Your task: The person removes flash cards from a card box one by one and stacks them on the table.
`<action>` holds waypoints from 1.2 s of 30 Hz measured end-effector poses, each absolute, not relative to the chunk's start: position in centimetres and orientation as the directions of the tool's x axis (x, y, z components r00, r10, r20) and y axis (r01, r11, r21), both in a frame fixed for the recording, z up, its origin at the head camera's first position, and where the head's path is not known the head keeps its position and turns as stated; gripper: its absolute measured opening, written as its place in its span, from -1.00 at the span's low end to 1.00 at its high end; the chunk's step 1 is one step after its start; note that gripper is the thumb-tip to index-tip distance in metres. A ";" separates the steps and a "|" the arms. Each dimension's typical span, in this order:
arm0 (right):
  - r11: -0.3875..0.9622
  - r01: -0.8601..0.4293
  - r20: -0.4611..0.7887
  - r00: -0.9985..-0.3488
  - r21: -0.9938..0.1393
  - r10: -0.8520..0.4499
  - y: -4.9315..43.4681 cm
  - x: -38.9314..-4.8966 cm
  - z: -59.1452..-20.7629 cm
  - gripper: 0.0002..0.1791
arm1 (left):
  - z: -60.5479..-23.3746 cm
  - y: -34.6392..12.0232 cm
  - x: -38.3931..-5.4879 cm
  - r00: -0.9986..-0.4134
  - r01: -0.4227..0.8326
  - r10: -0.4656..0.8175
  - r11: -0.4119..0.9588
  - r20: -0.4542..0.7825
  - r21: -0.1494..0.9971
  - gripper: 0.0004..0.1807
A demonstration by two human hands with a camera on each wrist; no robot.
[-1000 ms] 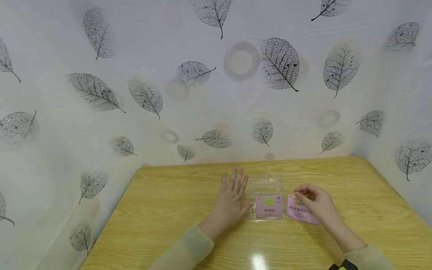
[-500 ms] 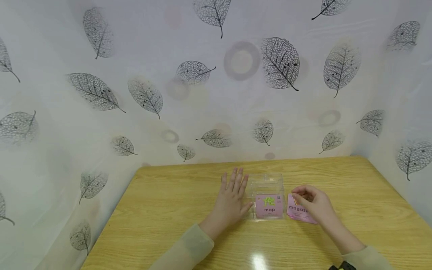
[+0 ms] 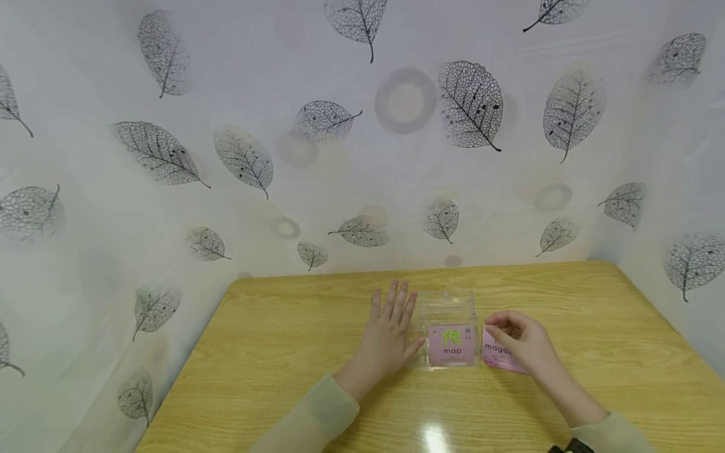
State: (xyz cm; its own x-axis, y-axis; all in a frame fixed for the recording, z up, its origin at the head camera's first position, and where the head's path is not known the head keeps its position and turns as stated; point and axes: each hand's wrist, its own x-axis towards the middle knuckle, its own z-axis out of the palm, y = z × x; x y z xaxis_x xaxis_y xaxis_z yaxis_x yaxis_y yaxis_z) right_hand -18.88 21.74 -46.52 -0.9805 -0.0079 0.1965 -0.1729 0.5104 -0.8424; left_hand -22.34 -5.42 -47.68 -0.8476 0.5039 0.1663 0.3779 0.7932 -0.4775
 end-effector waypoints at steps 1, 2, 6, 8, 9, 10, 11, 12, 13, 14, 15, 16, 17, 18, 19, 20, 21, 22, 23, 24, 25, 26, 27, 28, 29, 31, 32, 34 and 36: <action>0.509 -0.171 0.194 -0.981 -0.843 -0.009 21.7 -18.9 -46.5 -0.79 | -47.7 -5.4 -22.3 -0.847 0.378 0.504 0.793 0.168 -0.478 -0.06; 0.506 -0.172 0.193 -0.981 -0.845 -0.010 21.6 -18.9 -46.4 -0.79 | -47.7 -5.4 -22.3 -0.846 0.378 0.505 0.793 0.170 -0.477 -0.06; 0.498 -0.175 0.192 -0.981 -0.849 -0.019 21.4 -18.8 -46.3 -0.79 | -47.6 -5.4 -22.3 -0.845 0.382 0.506 0.795 0.170 -0.471 -0.06; 0.496 -0.176 0.191 -0.981 -0.850 -0.021 21.4 -18.8 -46.3 -0.79 | -47.5 -5.4 -22.3 -0.846 0.383 0.506 0.796 0.168 -0.469 -0.06; 0.498 -0.176 0.190 -0.981 -0.849 -0.022 21.4 -18.8 -46.3 -0.79 | -47.5 -5.4 -22.3 -0.847 0.384 0.506 0.796 0.166 -0.468 -0.06; 0.499 -0.173 0.188 -0.982 -0.849 -0.021 21.4 -18.8 -46.4 -0.79 | -47.5 -5.4 -22.3 -0.847 0.384 0.505 0.796 0.165 -0.467 -0.06; 0.501 -0.172 0.187 -0.982 -0.848 -0.021 21.3 -18.8 -46.4 -0.80 | -47.5 -5.4 -22.3 -0.848 0.383 0.505 0.796 0.164 -0.469 -0.06; 0.504 -0.171 0.186 -0.982 -0.847 -0.021 21.3 -18.8 -46.5 -0.80 | -47.5 -5.4 -22.3 -0.849 0.383 0.504 0.796 0.162 -0.468 -0.06; 0.504 -0.170 0.184 -0.983 -0.847 -0.023 21.3 -18.8 -46.5 -0.80 | -47.5 -5.4 -22.3 -0.850 0.383 0.502 0.797 0.160 -0.466 -0.06; 0.503 -0.172 0.185 -0.983 -0.847 -0.025 21.2 -18.8 -46.6 -0.81 | -47.4 -5.4 -22.3 -0.850 0.383 0.502 0.798 0.160 -0.466 -0.06; 0.503 -0.174 0.185 -0.982 -0.847 -0.028 21.2 -18.8 -46.7 -0.81 | -47.4 -5.4 -22.3 -0.851 0.382 0.501 0.798 0.160 -0.465 -0.06; 0.499 -0.175 0.184 -0.982 -0.849 -0.031 21.2 -18.8 -46.7 -0.81 | -47.4 -5.4 -22.2 -0.852 0.381 0.499 0.799 0.160 -0.465 -0.06; 0.497 -0.176 0.184 -0.982 -0.849 -0.034 21.1 -18.8 -46.7 -0.82 | -47.4 -5.4 -22.3 -0.853 0.381 0.498 0.799 0.158 -0.465 -0.06; 0.492 -0.177 0.182 -0.983 -0.852 -0.038 21.1 -18.8 -46.7 -0.82 | -47.4 -5.4 -22.3 -0.853 0.380 0.497 0.800 0.157 -0.465 -0.06; 0.488 -0.178 0.181 -0.983 -0.854 -0.041 21.0 -18.8 -46.7 -0.82 | -47.4 -5.4 -22.3 -0.854 0.379 0.496 0.800 0.156 -0.465 -0.06; 0.486 -0.177 0.179 -0.983 -0.856 -0.042 21.0 -18.8 -46.7 -0.82 | -47.4 -5.4 -22.3 -0.855 0.379 0.495 0.800 0.154 -0.466 -0.06; 0.485 -0.174 0.176 -0.984 -0.857 -0.042 20.9 -18.8 -46.7 -0.82 | -47.4 -5.4 -22.3 -0.856 0.378 0.494 0.800 0.153 -0.466 -0.06; 0.485 -0.172 0.173 -0.984 -0.857 -0.043 20.9 -18.8 -46.7 -0.82 | -47.4 -5.4 -22.3 -0.856 0.379 0.494 0.800 0.152 -0.466 -0.06; 0.487 -0.169 0.170 -0.985 -0.857 -0.043 20.8 -18.8 -46.8 -0.82 | -47.5 -5.4 -22.3 -0.857 0.379 0.494 0.799 0.151 -0.466 -0.06; 0.488 -0.167 0.167 -0.985 -0.857 -0.043 20.8 -18.8 -46.8 -0.82 | -47.5 -5.4 -22.2 -0.855 0.379 0.495 0.799 0.153 -0.467 -0.06; 0.490 -0.165 0.165 -0.985 -0.856 -0.044 20.8 -18.8 -46.8 -0.82 | -47.5 -5.4 -22.2 -0.856 0.379 0.495 0.799 0.152 -0.466 -0.06; 0.493 -0.164 0.164 -0.986 -0.854 -0.044 20.7 -18.8 -46.8 -0.82 | -47.5 -5.4 -22.2 -0.855 0.381 0.496 0.800 0.152 -0.464 -0.06; 0.497 -0.163 0.162 -0.986 -0.852 -0.045 20.7 -18.8 -46.9 -0.83 | -47.5 -5.4 -22.3 -0.854 0.382 0.497 0.800 0.153 -0.463 -0.06; 0.497 -0.162 0.162 -0.986 -0.853 -0.044 20.6 -18.8 -46.9 -0.83 | -47.5 -5.4 -22.3 -0.854 0.383 0.497 0.800 0.154 -0.462 -0.06; 0.495 -0.161 0.160 -0.986 -0.854 -0.044 20.6 -18.8 -47.0 -0.84 | -47.5 -5.4 -22.3 -0.853 0.383 0.498 0.800 0.154 -0.462 -0.06; 0.492 -0.161 0.159 -0.986 -0.856 -0.045 20.6 -18.9 -47.1 -0.84 | -47.6 -5.4 -22.3 -0.852 0.384 0.499 0.800 0.156 -0.460 -0.06; 0.490 -0.160 0.158 -0.986 -0.857 -0.045 20.5 -18.9 -47.1 -0.84 | -47.6 -5.4 -22.3 -0.851 0.385 0.501 0.800 0.158 -0.461 -0.06; 0.483 -0.159 0.157 -0.987 -0.861 -0.046 20.5 -19.0 -47.2 -0.84 | -47.5 -5.4 -22.3 -0.849 0.383 0.502 0.798 0.162 -0.466 -0.06; 0.484 -0.161 0.157 -0.986 -0.860 -0.048 20.5 -19.0 -47.3 -0.85 | -47.5 -5.4 -22.2 -0.849 0.382 0.504 0.795 0.162 -0.471 -0.06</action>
State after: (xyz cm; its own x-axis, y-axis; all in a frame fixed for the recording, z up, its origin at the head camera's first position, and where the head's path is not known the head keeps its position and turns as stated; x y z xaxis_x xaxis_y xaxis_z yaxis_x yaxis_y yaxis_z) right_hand -18.98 20.48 -47.28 -0.9864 -0.0482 0.1573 -0.1609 0.4836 -0.8604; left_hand -22.25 -5.42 -47.48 -0.8485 0.5039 0.1616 0.3823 0.7948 -0.4713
